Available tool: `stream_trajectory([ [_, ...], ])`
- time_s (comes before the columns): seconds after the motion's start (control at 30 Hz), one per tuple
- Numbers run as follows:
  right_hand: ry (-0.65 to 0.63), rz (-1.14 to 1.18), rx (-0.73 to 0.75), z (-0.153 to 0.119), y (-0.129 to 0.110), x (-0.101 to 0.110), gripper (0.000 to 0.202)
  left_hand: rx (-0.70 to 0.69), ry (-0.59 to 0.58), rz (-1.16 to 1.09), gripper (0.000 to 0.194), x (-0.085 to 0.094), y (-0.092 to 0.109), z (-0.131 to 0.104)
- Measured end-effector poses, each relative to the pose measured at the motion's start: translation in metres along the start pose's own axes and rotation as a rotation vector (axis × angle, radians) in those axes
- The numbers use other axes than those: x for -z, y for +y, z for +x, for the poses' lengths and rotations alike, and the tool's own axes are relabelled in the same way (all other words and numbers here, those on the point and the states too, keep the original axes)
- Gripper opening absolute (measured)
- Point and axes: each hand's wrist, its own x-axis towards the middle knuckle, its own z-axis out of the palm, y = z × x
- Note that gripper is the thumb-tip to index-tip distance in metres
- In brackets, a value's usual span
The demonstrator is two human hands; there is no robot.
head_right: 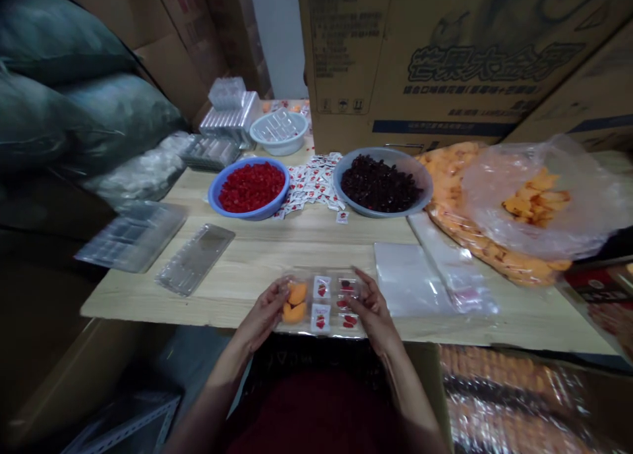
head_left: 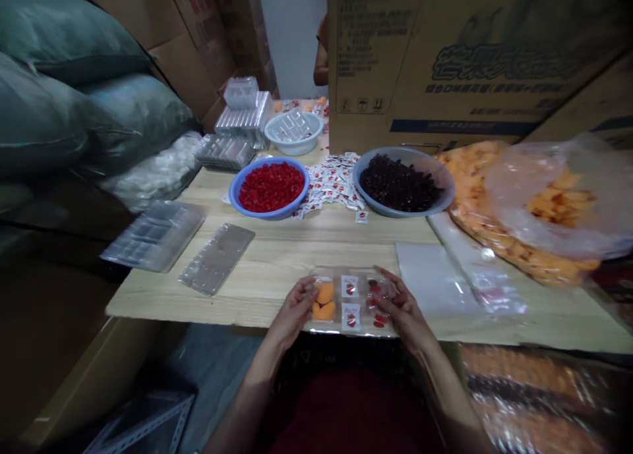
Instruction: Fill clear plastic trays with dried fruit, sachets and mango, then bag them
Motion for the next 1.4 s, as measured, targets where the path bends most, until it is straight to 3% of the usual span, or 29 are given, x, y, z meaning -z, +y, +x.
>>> stream_trajectory([
  [0.1,-0.021,0.010,0.036,-0.003,-0.009,-0.001,0.074,0.121,-0.147,-0.071,0.048,-0.010,0.000,-0.007],
  [0.23,0.063,-0.198,0.167,-0.001,-0.014,0.014,0.070,0.125,-0.057,-0.113,0.036,-0.020,-0.009,-0.005],
  [0.33,0.230,-0.514,0.287,0.002,-0.019,0.039,0.058,0.109,0.045,-0.173,0.038,-0.020,-0.012,0.004],
  [0.43,0.346,-0.995,0.321,0.010,-0.022,0.058,0.038,0.080,0.134,-0.215,0.037,-0.014,-0.006,0.015],
  [0.53,0.346,-1.416,0.249,0.021,-0.021,0.060,0.019,0.068,0.176,-0.250,0.033,-0.005,0.002,0.023],
  [0.63,0.266,-1.591,0.151,0.032,-0.025,0.052,0.017,0.022,0.171,-0.266,0.030,-0.001,0.007,0.024],
  [0.77,0.220,-1.521,-0.006,0.042,-0.036,0.054,0.019,-0.001,0.177,-0.306,0.032,0.000,0.007,0.019],
  [1.0,0.168,-1.264,0.017,0.052,-0.045,0.091,0.014,-0.001,0.186,-0.345,0.032,0.001,0.004,0.010],
  [1.1,0.142,-0.856,0.008,0.053,-0.040,0.108,0.034,0.002,0.166,-0.353,0.033,-0.002,0.004,0.011],
  [1.2,0.103,-0.419,-0.018,0.052,-0.036,0.121,0.046,0.000,0.148,-0.357,0.036,-0.015,0.006,0.016],
  [1.4,0.085,-0.322,-0.013,0.047,-0.031,0.123,0.047,-0.006,0.057,-0.340,0.043,-0.064,0.000,0.031],
])
